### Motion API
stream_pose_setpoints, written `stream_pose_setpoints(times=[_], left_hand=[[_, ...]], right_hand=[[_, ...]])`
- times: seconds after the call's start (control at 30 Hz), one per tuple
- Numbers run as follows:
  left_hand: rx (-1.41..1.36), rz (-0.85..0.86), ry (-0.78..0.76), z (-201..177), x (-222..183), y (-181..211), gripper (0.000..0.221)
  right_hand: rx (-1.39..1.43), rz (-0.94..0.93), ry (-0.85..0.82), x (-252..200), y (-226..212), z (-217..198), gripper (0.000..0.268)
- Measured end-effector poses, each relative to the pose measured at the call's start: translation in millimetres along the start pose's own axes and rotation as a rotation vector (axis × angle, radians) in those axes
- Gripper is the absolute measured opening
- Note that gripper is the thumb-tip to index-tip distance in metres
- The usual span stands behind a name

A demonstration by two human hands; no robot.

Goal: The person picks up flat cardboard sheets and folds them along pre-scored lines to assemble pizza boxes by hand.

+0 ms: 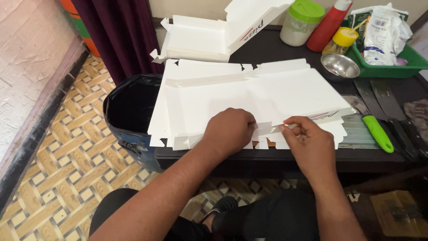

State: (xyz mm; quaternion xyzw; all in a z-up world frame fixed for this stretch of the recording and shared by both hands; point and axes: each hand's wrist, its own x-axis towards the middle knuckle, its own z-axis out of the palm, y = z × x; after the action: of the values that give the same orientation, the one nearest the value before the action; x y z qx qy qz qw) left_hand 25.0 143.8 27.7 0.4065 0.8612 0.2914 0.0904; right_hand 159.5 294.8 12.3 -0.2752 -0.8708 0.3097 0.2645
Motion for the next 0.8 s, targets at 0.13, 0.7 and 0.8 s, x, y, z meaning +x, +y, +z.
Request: stream_pose_setpoints(times=[0.13, 0.7, 0.8], left_hand=[[-0.031, 0.015, 0.006, 2, 3, 4, 0.022], [-0.115, 0.038, 0.004, 13, 5, 8, 0.021], [-0.146, 0.017, -0.011, 16, 5, 9, 0.023]], right_hand=[[-0.141, -0.191, -0.033, 1, -7, 2, 0.020], [-0.355, -0.571, -0.169, 13, -13, -4, 0.016], [-0.416, -0.561, -0.272, 24, -13, -12, 0.017]])
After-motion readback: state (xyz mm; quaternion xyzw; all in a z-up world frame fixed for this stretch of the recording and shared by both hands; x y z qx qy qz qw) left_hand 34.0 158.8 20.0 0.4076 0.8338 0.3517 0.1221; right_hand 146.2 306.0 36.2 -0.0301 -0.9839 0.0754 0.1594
